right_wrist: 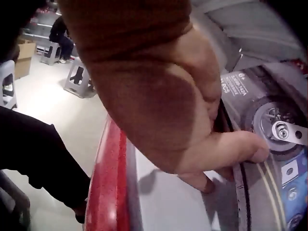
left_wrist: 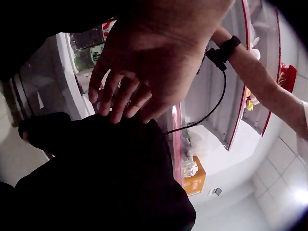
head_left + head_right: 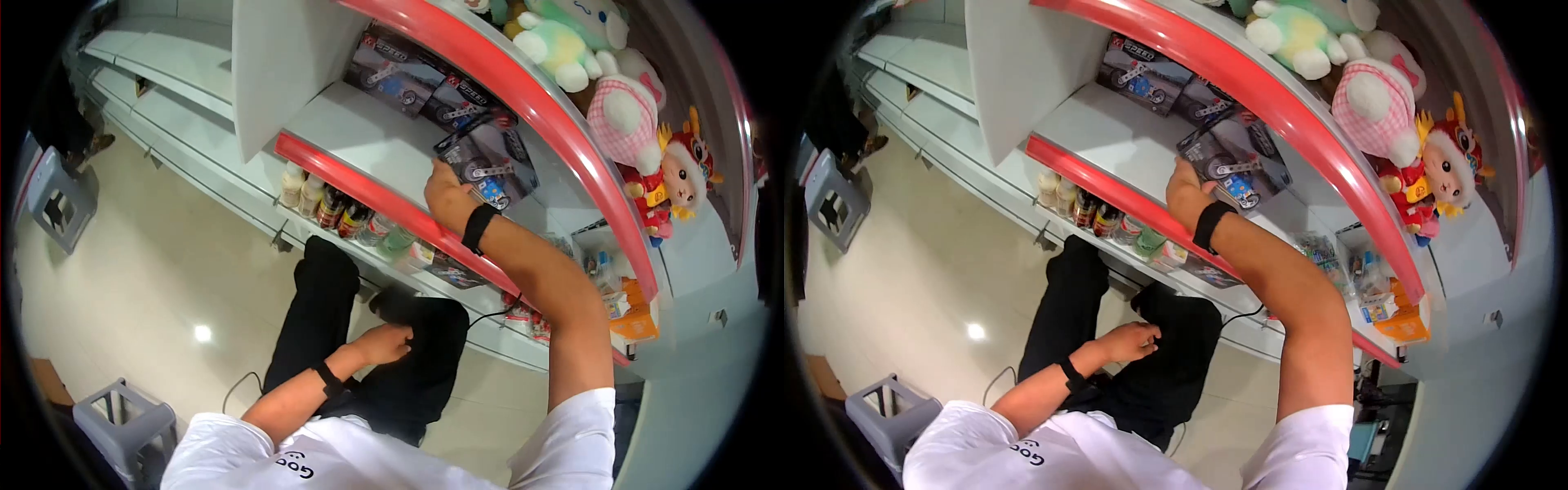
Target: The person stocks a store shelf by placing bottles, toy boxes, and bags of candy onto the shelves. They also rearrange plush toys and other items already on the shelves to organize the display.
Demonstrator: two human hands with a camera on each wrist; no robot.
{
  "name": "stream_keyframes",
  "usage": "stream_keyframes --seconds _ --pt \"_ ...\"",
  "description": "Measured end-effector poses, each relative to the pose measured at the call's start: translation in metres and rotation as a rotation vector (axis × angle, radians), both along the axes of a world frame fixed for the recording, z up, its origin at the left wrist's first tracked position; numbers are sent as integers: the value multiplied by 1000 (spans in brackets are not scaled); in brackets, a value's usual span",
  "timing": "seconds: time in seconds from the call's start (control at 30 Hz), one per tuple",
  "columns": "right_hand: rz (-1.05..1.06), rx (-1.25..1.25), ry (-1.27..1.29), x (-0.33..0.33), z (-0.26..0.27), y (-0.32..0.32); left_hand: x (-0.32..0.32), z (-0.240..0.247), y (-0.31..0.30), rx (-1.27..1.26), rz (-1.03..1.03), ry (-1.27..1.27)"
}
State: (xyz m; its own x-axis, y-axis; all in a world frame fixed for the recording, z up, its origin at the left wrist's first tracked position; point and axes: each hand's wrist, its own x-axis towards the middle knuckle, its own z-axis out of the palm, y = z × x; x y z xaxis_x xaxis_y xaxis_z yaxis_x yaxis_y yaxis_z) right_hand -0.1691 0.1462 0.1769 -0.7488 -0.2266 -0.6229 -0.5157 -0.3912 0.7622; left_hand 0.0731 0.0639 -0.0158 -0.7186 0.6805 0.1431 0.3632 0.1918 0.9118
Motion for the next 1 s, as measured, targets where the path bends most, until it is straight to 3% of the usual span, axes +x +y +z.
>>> stream_keyframes --seconds 0.07,0.13,0.2,0.23,0.27,0.37,0.43,0.5,0.53,0.6,0.7,0.87,0.93,0.97,1.0 --pt "-84 -82 -135 3 -7 -10 2 -1 -1 -15 -3 5" --pt "-188 -126 -99 0 -13 -17 2 0 -3 31 17 -23" --pt "-376 -631 -89 4 -10 -7 1 12 -9 64 22 -19" --pt "-254 -853 -257 8 4 3 1 13 -10 48 20 -43" --pt "-252 -849 -253 12 20 4 0 13 -11 32 16 -66" --pt "-51 -1368 -461 22 53 17 -4 15 -12 33 4 -76" --pt "107 -1659 -410 18 56 44 -3 10 -12 30 17 -47" --pt "-443 -1951 -271 2 56 74 1 6 -10 16 23 -26" --pt "-452 -1948 -277 -7 53 91 0 6 -10 9 6 -35" --pt "-532 -1999 98 -24 47 122 0 4 -11 -4 -9 -43" --pt "-683 -2017 121 -34 38 153 -1 3 -11 38 -15 -45" --pt "-825 -2002 -165 -46 54 150 0 5 -11 20 -3 -2" --pt "-947 -1855 -387 -62 54 150 -1 4 -10 -2 4 -14" --pt "-930 -1703 -243 -51 66 131 -2 3 -9 -27 -8 -9" --pt "-931 -1687 -257 -52 70 124 -3 6 -9 -19 5 -20"
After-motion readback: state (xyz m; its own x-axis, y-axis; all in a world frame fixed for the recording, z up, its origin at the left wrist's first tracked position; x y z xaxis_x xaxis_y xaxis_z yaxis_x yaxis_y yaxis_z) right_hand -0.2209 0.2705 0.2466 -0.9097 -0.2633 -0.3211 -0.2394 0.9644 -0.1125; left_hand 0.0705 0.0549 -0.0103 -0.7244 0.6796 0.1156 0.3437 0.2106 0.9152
